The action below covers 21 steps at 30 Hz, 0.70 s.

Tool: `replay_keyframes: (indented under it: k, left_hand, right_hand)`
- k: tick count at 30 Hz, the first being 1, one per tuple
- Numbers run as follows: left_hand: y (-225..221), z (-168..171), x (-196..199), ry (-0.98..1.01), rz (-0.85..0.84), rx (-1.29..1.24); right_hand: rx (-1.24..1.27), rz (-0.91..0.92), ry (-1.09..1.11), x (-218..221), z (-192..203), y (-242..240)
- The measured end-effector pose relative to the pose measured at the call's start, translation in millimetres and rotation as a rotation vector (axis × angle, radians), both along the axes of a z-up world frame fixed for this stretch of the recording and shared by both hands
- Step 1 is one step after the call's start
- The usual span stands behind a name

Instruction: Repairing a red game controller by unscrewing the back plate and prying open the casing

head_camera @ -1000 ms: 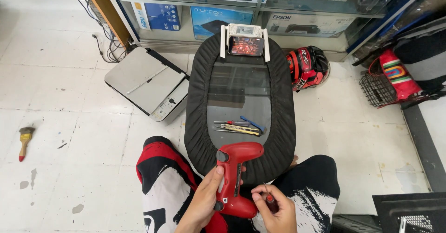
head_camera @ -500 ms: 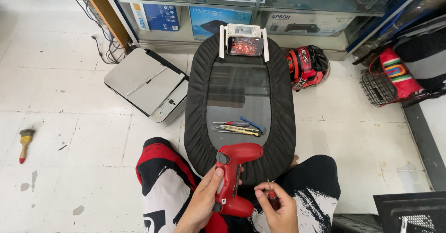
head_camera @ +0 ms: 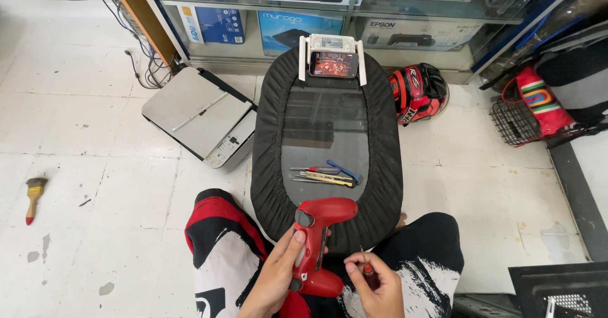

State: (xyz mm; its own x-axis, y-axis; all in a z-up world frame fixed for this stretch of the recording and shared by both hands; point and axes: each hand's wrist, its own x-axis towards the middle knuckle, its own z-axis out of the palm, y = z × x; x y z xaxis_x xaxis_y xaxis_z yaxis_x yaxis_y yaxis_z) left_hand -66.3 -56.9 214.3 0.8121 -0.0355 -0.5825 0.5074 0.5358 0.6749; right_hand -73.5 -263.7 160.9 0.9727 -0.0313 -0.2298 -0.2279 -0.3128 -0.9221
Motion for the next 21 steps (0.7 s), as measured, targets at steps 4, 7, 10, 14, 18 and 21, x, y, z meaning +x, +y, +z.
replay_keyframes:
  k: [4, 7, 10, 14, 18, 21]
  left_hand:
    - [0.7, 3.0, 0.6, -0.001, -0.007, 0.013]
    - [0.0, -6.9, -1.8, -0.037, -0.001, 0.014]
    - [0.0, -9.0, -2.0, -0.081, -0.010, 0.038]
    - [0.7, -8.0, -2.6, -0.065, 0.000, 0.028]
    - [0.9, -6.1, -1.9, -0.035, -0.005, 0.023]
    - [0.1, -9.8, -2.5, -0.029, 0.002, 0.008]
  right_hand:
    - [-0.008, -0.006, 0.001, -0.7, -0.2, 0.5]
    - [-0.008, -0.004, -0.001, -1.4, -2.6, 0.0]
    - [-0.008, -0.016, 0.010, -1.4, -0.5, 1.0]
    - [-0.019, 0.000, 0.000, -1.8, 2.2, 2.0]
    - [-0.020, -0.002, 0.026, -2.7, 2.8, 1.2]
    - [-0.004, -0.008, 0.017, -4.1, 1.0, 0.0]
